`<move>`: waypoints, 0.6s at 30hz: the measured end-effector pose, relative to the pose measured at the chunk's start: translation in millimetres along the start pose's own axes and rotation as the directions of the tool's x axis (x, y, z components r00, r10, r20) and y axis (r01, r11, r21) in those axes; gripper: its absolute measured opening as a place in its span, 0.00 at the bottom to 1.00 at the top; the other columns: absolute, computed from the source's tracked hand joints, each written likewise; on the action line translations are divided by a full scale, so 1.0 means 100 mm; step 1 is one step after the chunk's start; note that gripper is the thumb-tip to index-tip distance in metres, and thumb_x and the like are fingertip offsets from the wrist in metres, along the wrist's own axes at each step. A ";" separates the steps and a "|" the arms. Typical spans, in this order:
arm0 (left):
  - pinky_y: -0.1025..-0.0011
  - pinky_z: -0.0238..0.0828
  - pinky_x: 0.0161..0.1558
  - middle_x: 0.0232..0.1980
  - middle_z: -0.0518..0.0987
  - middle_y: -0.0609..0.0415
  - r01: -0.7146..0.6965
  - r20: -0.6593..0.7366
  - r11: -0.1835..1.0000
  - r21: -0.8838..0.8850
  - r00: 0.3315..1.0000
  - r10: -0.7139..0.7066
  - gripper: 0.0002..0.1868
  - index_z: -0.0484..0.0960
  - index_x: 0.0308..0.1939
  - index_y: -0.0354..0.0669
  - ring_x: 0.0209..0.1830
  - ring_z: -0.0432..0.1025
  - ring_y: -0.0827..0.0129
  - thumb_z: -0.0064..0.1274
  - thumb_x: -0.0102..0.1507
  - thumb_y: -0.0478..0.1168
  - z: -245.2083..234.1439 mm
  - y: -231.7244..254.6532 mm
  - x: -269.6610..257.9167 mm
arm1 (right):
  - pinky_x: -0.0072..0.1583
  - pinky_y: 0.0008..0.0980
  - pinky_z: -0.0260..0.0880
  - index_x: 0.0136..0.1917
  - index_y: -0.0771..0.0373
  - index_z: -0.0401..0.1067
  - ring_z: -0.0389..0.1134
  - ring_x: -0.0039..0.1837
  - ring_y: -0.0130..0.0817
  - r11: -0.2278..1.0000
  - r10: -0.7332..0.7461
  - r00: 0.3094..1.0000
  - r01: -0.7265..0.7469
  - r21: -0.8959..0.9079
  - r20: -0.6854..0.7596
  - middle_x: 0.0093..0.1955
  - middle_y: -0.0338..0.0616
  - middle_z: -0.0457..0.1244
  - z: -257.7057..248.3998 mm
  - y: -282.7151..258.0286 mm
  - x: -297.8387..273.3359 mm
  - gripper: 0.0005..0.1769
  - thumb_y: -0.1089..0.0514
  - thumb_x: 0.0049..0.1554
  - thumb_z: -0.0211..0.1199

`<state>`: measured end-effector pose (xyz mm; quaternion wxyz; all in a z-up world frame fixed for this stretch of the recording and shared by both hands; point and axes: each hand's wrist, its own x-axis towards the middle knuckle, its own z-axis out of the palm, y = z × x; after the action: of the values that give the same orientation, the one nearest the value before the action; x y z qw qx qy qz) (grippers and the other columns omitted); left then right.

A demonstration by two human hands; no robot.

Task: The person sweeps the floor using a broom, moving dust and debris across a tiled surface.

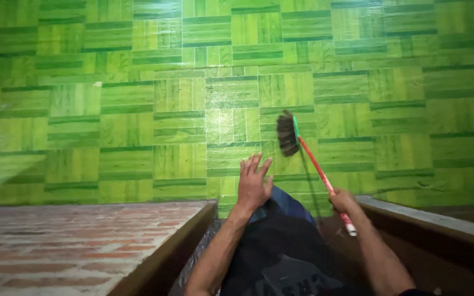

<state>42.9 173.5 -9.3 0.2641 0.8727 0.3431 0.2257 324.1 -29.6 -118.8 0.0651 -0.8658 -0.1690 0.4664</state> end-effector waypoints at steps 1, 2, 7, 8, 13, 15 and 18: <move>0.42 0.44 0.77 0.75 0.65 0.41 -0.001 0.003 1.000 -0.006 1.000 0.001 0.32 0.72 0.70 0.49 0.77 0.56 0.44 0.58 0.61 0.43 -0.01 -0.02 0.00 | 0.43 0.42 0.73 0.64 0.57 0.77 0.73 0.38 0.41 0.997 -0.024 0.997 0.019 -0.078 -0.071 0.39 0.52 0.72 0.08 -0.05 -0.04 0.21 0.56 0.58 0.61; 0.42 0.44 0.77 0.75 0.65 0.41 0.000 -0.001 1.000 -0.010 1.000 0.000 0.32 0.72 0.70 0.49 0.77 0.56 0.44 0.58 0.61 0.43 -0.02 -0.05 0.01 | 0.43 0.42 0.73 0.64 0.57 0.77 0.73 0.38 0.41 0.997 -0.019 0.997 0.013 -0.078 -0.074 0.39 0.52 0.72 0.18 -0.07 -0.13 0.21 0.56 0.58 0.61; 0.42 0.43 0.77 0.74 0.66 0.40 0.020 -0.011 0.999 -0.033 1.000 -0.020 0.31 0.72 0.70 0.48 0.77 0.56 0.43 0.57 0.62 0.44 -0.09 -0.12 0.14 | 0.52 0.47 0.74 0.72 0.54 0.71 0.75 0.48 0.47 0.985 -0.136 0.988 0.127 -0.115 -0.074 0.49 0.59 0.72 0.49 -0.18 -0.52 0.29 0.59 0.57 0.58; 0.42 0.43 0.77 0.74 0.66 0.40 0.021 -0.003 1.000 -0.017 1.000 -0.021 0.31 0.73 0.70 0.48 0.77 0.56 0.44 0.57 0.62 0.44 -0.09 -0.15 0.17 | 0.52 0.47 0.74 0.72 0.54 0.71 0.75 0.48 0.47 0.986 -0.132 0.988 0.122 -0.114 -0.077 0.49 0.59 0.72 0.49 -0.21 -0.52 0.29 0.59 0.57 0.58; 0.41 0.43 0.78 0.75 0.66 0.41 -0.012 -0.019 0.999 -0.038 1.000 0.011 0.30 0.74 0.70 0.48 0.78 0.56 0.44 0.57 0.63 0.44 -0.11 -0.20 0.33 | 0.46 0.40 0.69 0.68 0.62 0.72 0.69 0.43 0.37 0.885 -0.464 0.830 0.426 0.187 0.310 0.46 0.51 0.70 0.68 -0.74 -0.36 0.28 0.58 0.54 0.62; 0.40 0.43 0.77 0.75 0.66 0.41 -0.002 -0.033 1.000 -0.022 0.999 0.001 0.29 0.74 0.69 0.48 0.77 0.56 0.43 0.57 0.62 0.44 -0.10 -0.21 0.40 | 0.39 0.37 0.67 0.68 0.61 0.72 0.65 0.35 0.32 0.933 -0.344 0.800 0.352 0.079 0.492 0.41 0.51 0.67 0.95 -1.13 -0.24 0.26 0.56 0.56 0.62; 0.41 0.44 0.77 0.74 0.67 0.41 0.000 -0.051 0.999 -0.033 0.999 -0.001 0.29 0.74 0.69 0.48 0.78 0.56 0.44 0.57 0.63 0.43 -0.10 -0.24 0.51 | 0.42 0.40 0.68 0.64 0.61 0.74 0.66 0.38 0.38 0.809 -0.495 0.620 0.584 0.064 0.609 0.43 0.52 0.67 1.39 -1.70 0.11 0.25 0.55 0.53 0.64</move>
<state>59.5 228.6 -5.4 0.2696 0.8622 0.3462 0.2532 174.5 127.2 -158.6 0.0842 -0.5832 -0.4653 0.6605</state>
